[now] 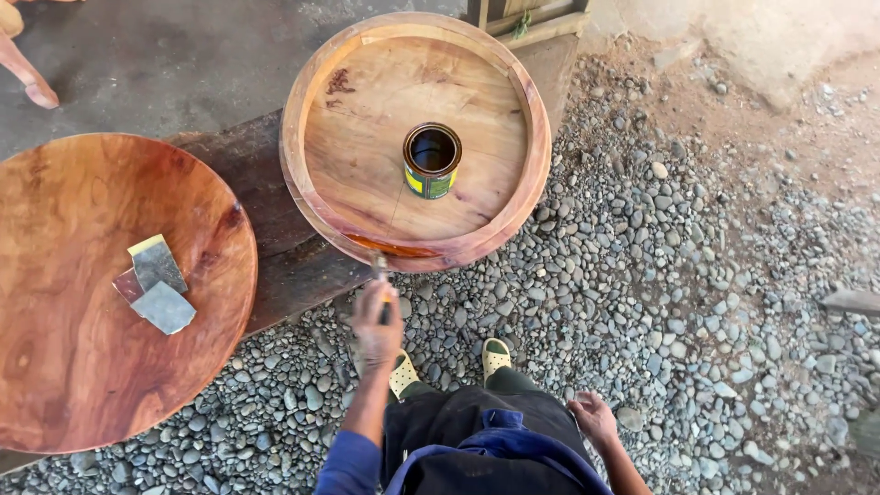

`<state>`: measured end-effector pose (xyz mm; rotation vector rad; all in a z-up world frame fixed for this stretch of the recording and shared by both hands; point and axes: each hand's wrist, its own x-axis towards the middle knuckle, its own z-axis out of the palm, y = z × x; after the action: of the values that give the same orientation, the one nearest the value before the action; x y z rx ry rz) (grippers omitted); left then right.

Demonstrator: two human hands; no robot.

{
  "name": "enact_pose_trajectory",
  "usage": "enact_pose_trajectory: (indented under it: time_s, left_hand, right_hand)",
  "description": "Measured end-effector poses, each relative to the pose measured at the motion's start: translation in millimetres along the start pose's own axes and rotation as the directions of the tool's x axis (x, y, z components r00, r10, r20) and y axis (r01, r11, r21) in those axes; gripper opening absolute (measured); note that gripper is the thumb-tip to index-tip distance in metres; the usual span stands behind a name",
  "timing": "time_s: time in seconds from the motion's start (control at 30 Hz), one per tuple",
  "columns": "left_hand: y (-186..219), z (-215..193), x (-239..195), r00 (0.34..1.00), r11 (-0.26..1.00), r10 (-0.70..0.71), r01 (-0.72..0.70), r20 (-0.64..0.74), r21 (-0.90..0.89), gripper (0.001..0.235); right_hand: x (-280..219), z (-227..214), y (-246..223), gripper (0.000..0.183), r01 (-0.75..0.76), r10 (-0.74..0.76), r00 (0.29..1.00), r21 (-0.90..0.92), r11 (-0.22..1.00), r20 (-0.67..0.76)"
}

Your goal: The person applies a dark liquid finish to a round wooden tabletop using a brush. They dip the brush into a can placed on the table and spread the finish across the surface and edges, occasionally rotating the table to reach different areas.

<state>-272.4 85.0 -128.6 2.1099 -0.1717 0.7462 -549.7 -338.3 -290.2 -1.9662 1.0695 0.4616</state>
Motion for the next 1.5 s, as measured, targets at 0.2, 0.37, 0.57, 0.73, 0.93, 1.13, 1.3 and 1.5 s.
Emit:
enact_pose_trajectory:
  time_s: [0.2, 0.37, 0.57, 0.73, 0.93, 1.13, 1.3, 1.5]
  left_hand:
    - [66.2, 108.3, -62.4, 0.984, 0.993, 0.098, -0.088, 0.145, -0.077, 0.022]
    - [88.3, 119.3, -44.7, 0.91, 0.984, 0.18, -0.162, 0.374, -0.079, 0.038]
    - [39.1, 19.0, -15.7, 0.854, 0.989, -0.064, -0.015, 0.516, 0.148, 0.042]
    - [-19.1, -17.6, -24.2, 0.951, 0.94, -0.143, 0.045, 0.273, 0.337, 0.04]
    - [56.2, 64.3, -44.6, 0.813, 0.959, -0.206, 0.057, 0.544, 0.278, 0.065]
    - [104.7, 104.6, -41.2, 0.903, 0.995, 0.079, -0.046, 0.422, -0.088, 0.029]
    - [62.3, 42.7, -4.8, 0.993, 0.906, -0.035, 0.079, 0.111, -0.417, 0.017]
    - [1.1, -32.6, 40.2, 0.989, 0.997, -0.058, 0.065, -0.134, 0.047, 0.021]
  right_hand:
    - [26.6, -42.9, 4.0, 0.066, 0.034, -0.034, 0.999, 0.0, 0.999, 0.03]
    - [28.1, -66.6, -15.0, 0.067, -0.027, 0.029, 0.998, -0.029, 0.999, 0.049]
    - [45.2, -68.0, 2.8, 0.064, -0.006, 0.009, 0.997, -0.042, 0.999, 0.078]
    - [67.0, -53.2, 42.2, 0.062, -0.05, 0.05, 0.996, -0.004, 0.999, 0.077]
    - [78.1, -45.6, 24.4, 0.057, -0.032, 0.042, 0.988, -0.066, 0.997, 0.146]
    - [44.1, -54.8, -46.4, 0.062, -0.031, 0.026, 0.99, 0.036, 0.999, 0.138]
    - [40.1, -34.7, -18.7, 0.059, 0.023, -0.032, 0.997, 0.125, 0.992, 0.073]
    - [42.2, 6.2, 70.4, 0.048, 0.01, -0.014, 0.995, 0.042, 0.999, 0.096]
